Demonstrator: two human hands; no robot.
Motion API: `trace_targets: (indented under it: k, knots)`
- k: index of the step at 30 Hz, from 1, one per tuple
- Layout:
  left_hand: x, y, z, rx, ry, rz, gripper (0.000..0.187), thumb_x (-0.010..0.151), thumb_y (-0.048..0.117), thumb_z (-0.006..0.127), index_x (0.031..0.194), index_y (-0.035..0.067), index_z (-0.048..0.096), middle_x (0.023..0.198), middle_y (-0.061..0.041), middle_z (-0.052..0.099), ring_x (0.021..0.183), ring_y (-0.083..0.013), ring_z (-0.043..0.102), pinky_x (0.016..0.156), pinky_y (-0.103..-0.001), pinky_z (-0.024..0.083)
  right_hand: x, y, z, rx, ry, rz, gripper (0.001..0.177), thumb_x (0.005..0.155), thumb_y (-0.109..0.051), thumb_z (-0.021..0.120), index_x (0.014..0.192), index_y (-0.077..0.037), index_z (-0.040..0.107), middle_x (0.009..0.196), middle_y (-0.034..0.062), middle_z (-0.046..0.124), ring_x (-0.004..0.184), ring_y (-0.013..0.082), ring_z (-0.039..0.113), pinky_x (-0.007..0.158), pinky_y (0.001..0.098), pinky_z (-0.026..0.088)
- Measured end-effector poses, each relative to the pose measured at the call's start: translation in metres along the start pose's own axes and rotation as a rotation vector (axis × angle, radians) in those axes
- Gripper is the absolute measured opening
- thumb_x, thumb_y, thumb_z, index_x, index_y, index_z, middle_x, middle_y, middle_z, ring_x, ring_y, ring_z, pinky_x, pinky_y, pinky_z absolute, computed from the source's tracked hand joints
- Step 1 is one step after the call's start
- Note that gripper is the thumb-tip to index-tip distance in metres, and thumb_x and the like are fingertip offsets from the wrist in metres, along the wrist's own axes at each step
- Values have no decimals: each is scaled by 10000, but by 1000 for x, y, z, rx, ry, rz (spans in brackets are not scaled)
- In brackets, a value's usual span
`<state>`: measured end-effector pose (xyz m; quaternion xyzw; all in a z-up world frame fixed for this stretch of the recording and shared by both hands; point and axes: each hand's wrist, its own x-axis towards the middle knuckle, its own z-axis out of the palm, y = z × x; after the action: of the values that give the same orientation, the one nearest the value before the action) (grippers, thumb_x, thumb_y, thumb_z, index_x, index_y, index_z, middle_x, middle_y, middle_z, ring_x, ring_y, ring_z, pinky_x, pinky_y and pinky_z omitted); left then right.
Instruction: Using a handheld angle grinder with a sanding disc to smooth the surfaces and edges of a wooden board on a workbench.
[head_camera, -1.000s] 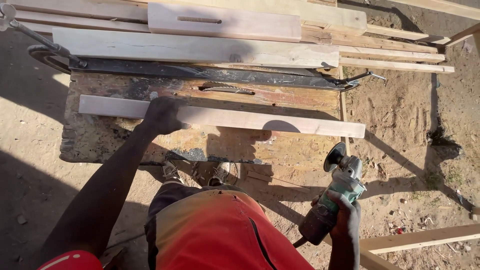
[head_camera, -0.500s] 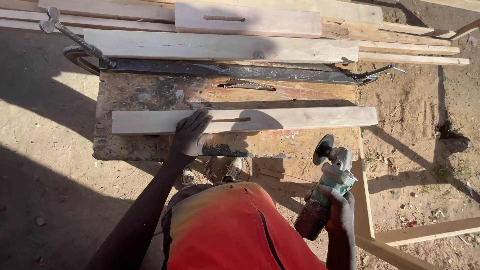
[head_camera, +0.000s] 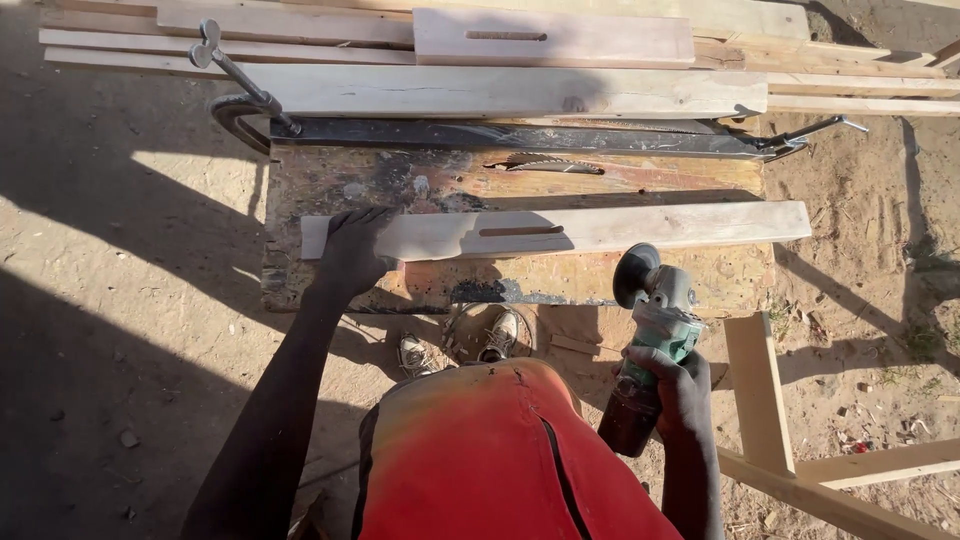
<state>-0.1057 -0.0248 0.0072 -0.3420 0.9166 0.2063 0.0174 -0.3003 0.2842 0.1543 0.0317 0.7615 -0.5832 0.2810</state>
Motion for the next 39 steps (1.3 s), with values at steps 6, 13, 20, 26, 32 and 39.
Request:
trace_targets:
  k: [6, 13, 20, 26, 32, 39]
  knots:
    - [14, -18, 8, -12, -25, 19, 766, 519, 376, 765, 1184, 155, 456, 1111, -42, 541, 1089, -200, 458, 915, -350, 259, -25, 6, 21, -72, -15, 4, 211, 550, -26, 681, 708, 67, 577, 567, 213, 531, 477, 251, 525, 460, 359, 414]
    - [8, -1, -27, -47, -112, 16, 791, 479, 368, 784, 1163, 183, 433, 1059, -72, 560, 1053, -237, 485, 917, -389, 268, -32, 13, 27, -54, 24, 22, 262, 509, -6, 701, 727, 60, 571, 573, 207, 524, 502, 254, 526, 483, 376, 420]
    - [6, 2, -23, 30, -150, 55, 671, 616, 335, 669, 1194, 104, 419, 1122, -118, 517, 1103, -261, 443, 950, -399, 234, -25, 14, 14, -5, 9, 7, 253, 520, -17, 702, 716, 60, 561, 575, 194, 538, 500, 242, 524, 470, 358, 414]
    - [18, 9, -14, 113, -136, 25, 674, 572, 316, 664, 1148, 60, 427, 1076, -147, 529, 1050, -286, 480, 914, -400, 284, -15, 3, 9, -27, 0, -4, 246, 498, -8, 704, 696, 45, 567, 565, 174, 539, 499, 230, 518, 488, 336, 410]
    - [24, 25, -13, 163, -152, 23, 610, 543, 205, 651, 1101, 49, 462, 1030, -133, 551, 1012, -297, 512, 871, -392, 334, -5, -17, 4, -24, -8, -34, 217, 498, 9, 700, 664, 39, 563, 521, 172, 522, 440, 228, 512, 452, 325, 415]
    - [22, 25, -17, 98, -74, 16, 633, 498, 300, 679, 1085, 135, 508, 1019, -61, 568, 1014, -234, 514, 905, -336, 307, 23, -17, -14, -4, -47, -2, 205, 519, 27, 690, 669, 59, 553, 494, 187, 499, 382, 239, 510, 374, 330, 409]
